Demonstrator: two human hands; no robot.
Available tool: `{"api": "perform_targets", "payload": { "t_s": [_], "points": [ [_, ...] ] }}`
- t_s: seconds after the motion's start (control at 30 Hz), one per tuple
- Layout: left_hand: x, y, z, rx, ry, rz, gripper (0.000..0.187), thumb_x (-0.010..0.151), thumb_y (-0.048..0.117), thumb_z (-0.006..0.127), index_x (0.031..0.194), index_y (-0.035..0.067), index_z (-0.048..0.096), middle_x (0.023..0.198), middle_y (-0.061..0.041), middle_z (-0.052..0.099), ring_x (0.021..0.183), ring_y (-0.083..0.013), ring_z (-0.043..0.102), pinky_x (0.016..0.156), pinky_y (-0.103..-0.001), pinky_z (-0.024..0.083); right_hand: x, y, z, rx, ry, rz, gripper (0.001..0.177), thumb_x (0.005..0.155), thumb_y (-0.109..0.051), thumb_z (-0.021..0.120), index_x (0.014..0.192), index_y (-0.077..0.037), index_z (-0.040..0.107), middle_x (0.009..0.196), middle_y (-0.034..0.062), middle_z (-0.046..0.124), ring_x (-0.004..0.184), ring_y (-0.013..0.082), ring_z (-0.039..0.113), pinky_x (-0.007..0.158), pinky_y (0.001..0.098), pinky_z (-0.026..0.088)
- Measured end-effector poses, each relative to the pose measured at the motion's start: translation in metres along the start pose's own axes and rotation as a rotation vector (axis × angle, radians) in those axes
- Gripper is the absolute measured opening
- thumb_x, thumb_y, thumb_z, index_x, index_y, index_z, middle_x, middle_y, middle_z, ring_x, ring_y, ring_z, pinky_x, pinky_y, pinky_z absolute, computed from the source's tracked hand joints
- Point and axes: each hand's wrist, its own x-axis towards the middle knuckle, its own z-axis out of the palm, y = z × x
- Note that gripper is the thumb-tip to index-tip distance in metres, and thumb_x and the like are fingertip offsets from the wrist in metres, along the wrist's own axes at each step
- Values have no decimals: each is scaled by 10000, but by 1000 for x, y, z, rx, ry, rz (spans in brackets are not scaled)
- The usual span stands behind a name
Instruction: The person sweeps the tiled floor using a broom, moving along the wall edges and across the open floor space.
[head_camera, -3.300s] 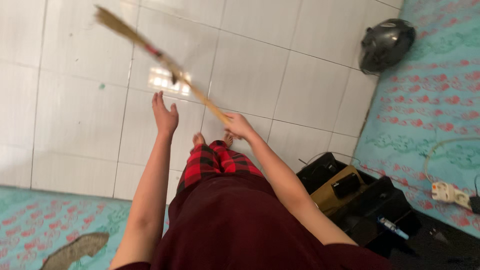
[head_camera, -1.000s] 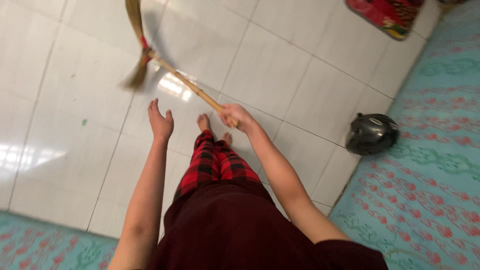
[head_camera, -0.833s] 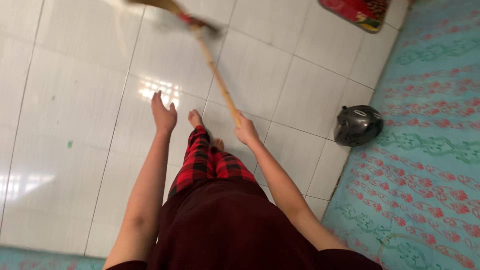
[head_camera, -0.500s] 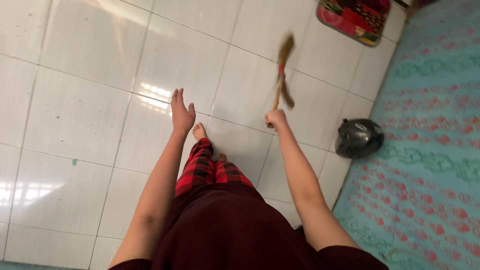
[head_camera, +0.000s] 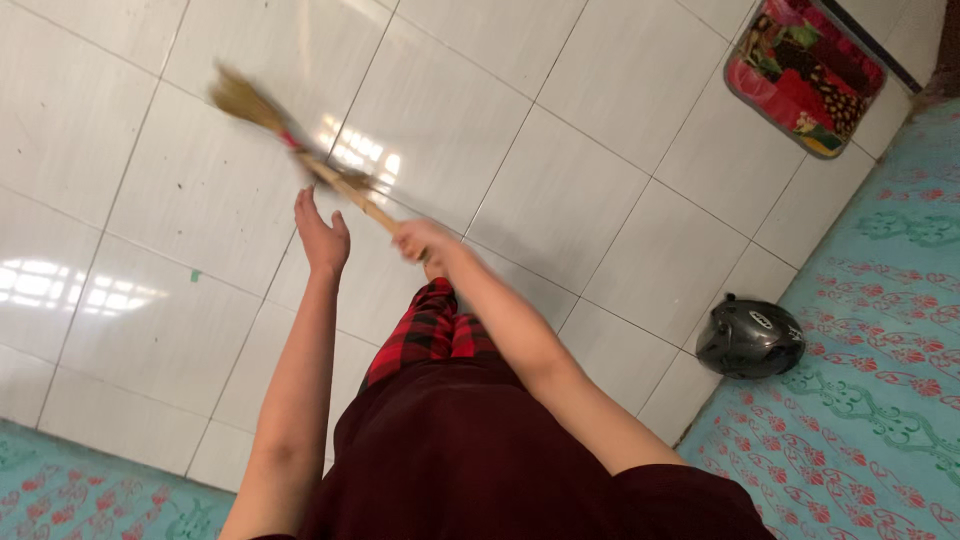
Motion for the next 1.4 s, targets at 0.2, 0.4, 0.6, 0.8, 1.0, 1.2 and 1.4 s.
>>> {"api": "perform_targets", "payload": {
  "t_s": [0.2, 0.4, 0.6, 0.8, 1.0, 1.2, 1.4],
  "points": [
    [28, 42, 24, -18, -9, 85, 665, 959, 30, 633, 1555, -16, 342, 1588, -260, 380, 1486, -431, 344, 1243, -483, 298, -116, -35, -22, 42, 58, -235, 652, 822, -44, 645, 1444, -47, 452, 1011, 244, 705, 894, 369, 706, 701, 441, 573],
    [43, 124, 106, -60, -170, 217, 664, 961, 42, 630, 1553, -20, 335, 1588, -271, 348, 1479, -446, 322, 1227, -486, 297, -202, 1, -81, -976, 935, -785, 717, 799, -39, 656, 1489, -60, 465, 1017, 254, 721, 932, 385, 707, 738, 446, 589],
    [30, 204, 171, -91, -296, 273, 652, 967, 52, 617, 1559, 9, 346, 1613, -263, 329, 1484, -436, 328, 1227, -478, 321, -261, -17, -206, -554, 1213, -123, 715, 865, -29, 575, 1510, -34, 268, 957, 239, 657, 789, 375, 743, 627, 437, 633],
    [32, 217, 190, -52, -256, 160, 654, 946, 54, 621, 1543, 7, 359, 1605, -267, 327, 1490, -437, 315, 1225, -482, 311, -283, -76, -330, -94, 928, -104, 33, 847, -7, 657, 870, 9, 675, 705, 108, 649, 568, 222, 638, 446, 374, 478],
    [24, 190, 173, -23, -82, -40, 641, 958, 61, 609, 1543, -9, 356, 1603, -271, 323, 1481, -435, 315, 1211, -479, 316, -158, -40, -215, -735, 483, -105, 228, 818, -85, 676, 1017, 23, 649, 828, 146, 669, 738, 277, 666, 601, 429, 533],
    [-2, 149, 131, 31, 91, -187, 633, 958, 60, 617, 1535, -10, 367, 1596, -253, 350, 1488, -425, 330, 1231, -475, 307, -51, -119, -107, -453, 6, -170, 324, 792, -126, 674, 1074, 24, 618, 853, 114, 649, 738, 241, 653, 609, 390, 548],
    [6, 152, 116, 15, 164, -230, 642, 948, 54, 617, 1534, -17, 364, 1596, -261, 348, 1481, -429, 322, 1219, -477, 297, -99, -246, -139, 149, -208, 151, 163, 939, -64, 631, 846, -38, 499, 713, 10, 508, 467, 32, 425, 363, 179, 302]
  ]
}}
